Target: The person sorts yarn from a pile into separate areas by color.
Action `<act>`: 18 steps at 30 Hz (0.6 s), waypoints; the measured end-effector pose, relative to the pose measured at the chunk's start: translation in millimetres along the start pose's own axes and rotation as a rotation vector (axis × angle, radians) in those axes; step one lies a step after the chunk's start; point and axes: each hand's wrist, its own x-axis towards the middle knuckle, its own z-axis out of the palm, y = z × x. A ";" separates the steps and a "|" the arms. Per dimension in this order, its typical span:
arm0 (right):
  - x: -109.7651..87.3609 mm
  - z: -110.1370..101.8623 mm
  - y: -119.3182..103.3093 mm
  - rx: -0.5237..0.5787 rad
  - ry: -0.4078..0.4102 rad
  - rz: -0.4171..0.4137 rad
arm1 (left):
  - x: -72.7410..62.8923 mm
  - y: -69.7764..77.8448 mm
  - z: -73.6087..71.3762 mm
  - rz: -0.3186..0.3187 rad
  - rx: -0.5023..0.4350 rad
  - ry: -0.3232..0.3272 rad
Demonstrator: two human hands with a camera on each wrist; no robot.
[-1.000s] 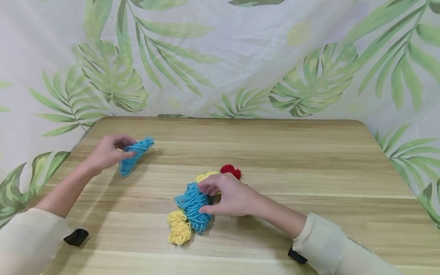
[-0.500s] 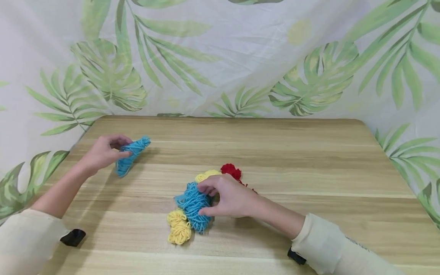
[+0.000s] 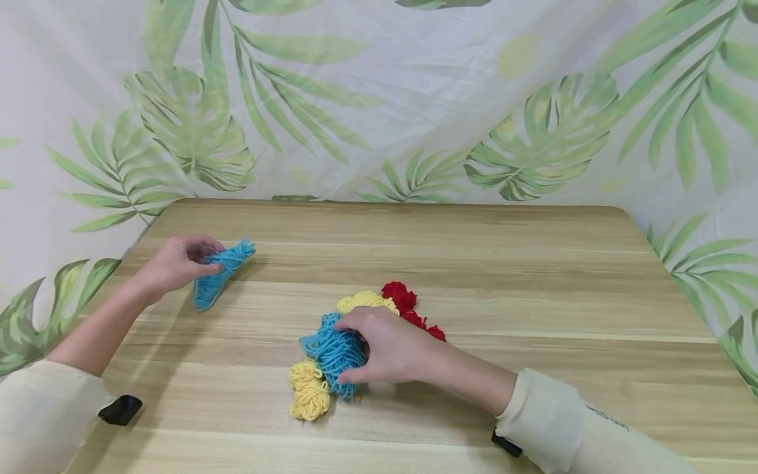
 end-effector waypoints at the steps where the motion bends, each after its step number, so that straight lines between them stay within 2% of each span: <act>1: 0.2 0.8 -1.0 -0.011 -0.004 0.009 | -0.3 -0.1 -0.1 -0.002 0.001 -0.002; 8: 2.0 6.6 -6.0 -0.108 -0.029 0.054 | -0.6 -2.4 -0.3 -0.024 -0.003 -0.018; 18: 4.4 9.9 -7.3 -0.190 -0.042 0.076 | -0.3 -2.7 -0.3 -0.053 0.009 -0.026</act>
